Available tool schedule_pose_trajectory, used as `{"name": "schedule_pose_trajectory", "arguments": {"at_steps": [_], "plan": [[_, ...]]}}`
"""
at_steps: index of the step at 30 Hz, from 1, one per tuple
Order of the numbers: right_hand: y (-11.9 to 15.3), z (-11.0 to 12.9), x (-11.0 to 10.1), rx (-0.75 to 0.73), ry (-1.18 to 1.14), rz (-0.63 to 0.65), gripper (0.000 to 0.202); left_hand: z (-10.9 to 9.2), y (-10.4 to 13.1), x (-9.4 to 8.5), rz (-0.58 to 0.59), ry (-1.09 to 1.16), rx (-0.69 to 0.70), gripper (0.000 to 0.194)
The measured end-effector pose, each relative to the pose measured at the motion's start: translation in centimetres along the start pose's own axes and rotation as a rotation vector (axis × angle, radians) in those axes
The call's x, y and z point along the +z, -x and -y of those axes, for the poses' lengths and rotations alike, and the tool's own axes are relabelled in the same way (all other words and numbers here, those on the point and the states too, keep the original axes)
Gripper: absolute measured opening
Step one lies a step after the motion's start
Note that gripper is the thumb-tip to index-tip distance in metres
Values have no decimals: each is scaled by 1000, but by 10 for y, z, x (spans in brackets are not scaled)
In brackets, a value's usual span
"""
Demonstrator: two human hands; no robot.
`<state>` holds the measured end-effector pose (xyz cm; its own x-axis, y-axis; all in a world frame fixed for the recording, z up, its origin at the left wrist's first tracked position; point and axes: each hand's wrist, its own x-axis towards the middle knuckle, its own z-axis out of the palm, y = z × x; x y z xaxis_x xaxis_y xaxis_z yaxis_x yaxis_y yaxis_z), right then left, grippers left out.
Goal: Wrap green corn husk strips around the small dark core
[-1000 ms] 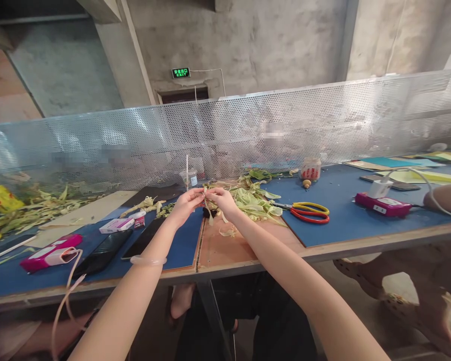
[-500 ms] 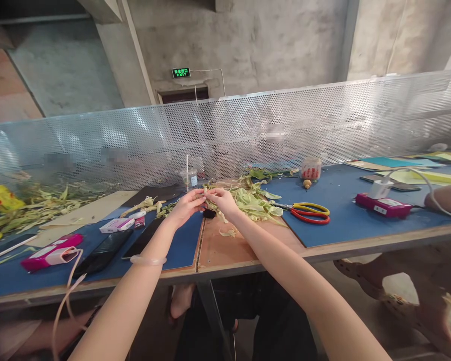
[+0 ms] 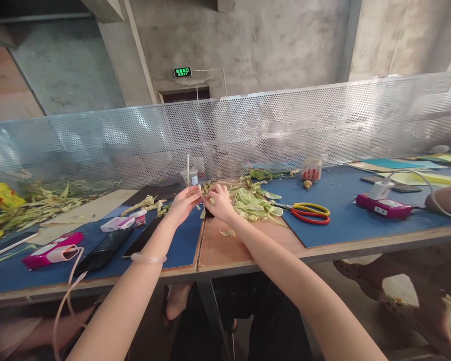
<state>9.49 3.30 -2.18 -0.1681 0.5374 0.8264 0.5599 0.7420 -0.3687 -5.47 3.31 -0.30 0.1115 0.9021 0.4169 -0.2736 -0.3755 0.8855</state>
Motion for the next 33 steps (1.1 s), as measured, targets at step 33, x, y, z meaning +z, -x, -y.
{"name": "schedule_pose_trajectory", "arguments": {"at_steps": [33], "plan": [[-3, 4, -11, 14, 112, -38, 23, 0, -3, -5, 39, 67, -104, 17]]}}
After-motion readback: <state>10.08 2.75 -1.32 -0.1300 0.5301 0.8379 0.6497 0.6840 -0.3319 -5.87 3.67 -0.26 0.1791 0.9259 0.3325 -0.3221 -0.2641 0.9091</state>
